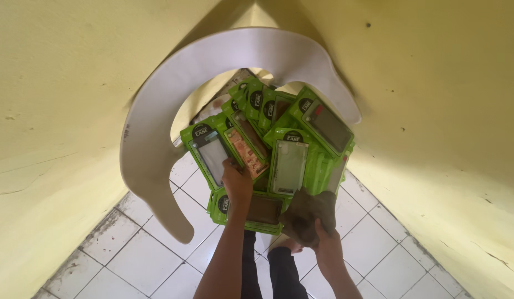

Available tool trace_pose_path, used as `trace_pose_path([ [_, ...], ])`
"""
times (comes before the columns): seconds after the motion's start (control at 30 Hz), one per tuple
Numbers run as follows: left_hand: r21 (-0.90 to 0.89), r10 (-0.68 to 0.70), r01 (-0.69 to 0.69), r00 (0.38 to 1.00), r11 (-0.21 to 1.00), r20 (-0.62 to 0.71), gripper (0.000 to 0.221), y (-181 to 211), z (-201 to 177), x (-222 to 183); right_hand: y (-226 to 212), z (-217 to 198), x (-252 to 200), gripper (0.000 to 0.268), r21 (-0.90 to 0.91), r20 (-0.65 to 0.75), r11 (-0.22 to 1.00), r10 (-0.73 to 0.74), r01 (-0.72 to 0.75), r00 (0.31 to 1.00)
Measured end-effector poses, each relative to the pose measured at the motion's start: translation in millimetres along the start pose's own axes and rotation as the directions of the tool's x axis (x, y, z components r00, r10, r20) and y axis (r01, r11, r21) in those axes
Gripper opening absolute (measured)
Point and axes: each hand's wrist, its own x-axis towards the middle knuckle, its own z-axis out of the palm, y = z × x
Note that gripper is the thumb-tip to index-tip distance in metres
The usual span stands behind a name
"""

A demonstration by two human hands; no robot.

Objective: The person repeatedly picks up packaged phone cases from a white plastic chair, wipes each package with a brown cloth, and hangs them on a wall-mounted wire grid display. The person handles the cases one at a time, wiping the front and back before placing them on hooks.

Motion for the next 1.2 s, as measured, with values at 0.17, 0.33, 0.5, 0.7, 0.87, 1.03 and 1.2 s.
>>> trace_pose_path([
  [0.17,0.053,0.198,-0.195,0.977,0.979,-0.082,0.025,-7,-6,-10,0,-4,-10,0.047,-0.006,0.010,1.000,-0.027,0.027,1.000],
  [0.33,0.010,0.286,-0.286,0.955,0.958,-0.080,0.021,11,-50,-43,5,-23,-11,0.052,-0.347,0.108,0.878,-0.311,0.329,0.944],
  [0.5,-0.123,0.233,-0.214,0.957,0.969,0.172,0.024,31,-100,-96,-15,-22,-40,0.057,-0.580,0.270,0.568,-0.543,0.584,0.796],
  [0.7,-0.594,0.294,0.210,0.713,0.777,0.637,0.033,66,-112,-153,-131,88,-82,0.092,0.409,0.194,0.912,-0.103,0.015,0.976],
  [0.87,-0.454,0.435,-0.177,0.702,0.873,0.563,0.056,159,-127,-191,-122,46,-186,0.049,0.217,0.109,0.913,-0.375,0.346,0.921],
  [1.03,-0.446,0.513,-0.258,0.506,0.857,0.694,0.068,224,-148,-257,-100,34,-223,0.046,-0.266,0.136,0.777,-0.555,0.570,0.821],
  [1.2,-0.358,0.113,0.274,0.633,0.893,0.766,0.072,231,-141,-262,-105,26,-237,0.045,-0.241,0.185,0.758,-0.577,0.606,0.796],
])
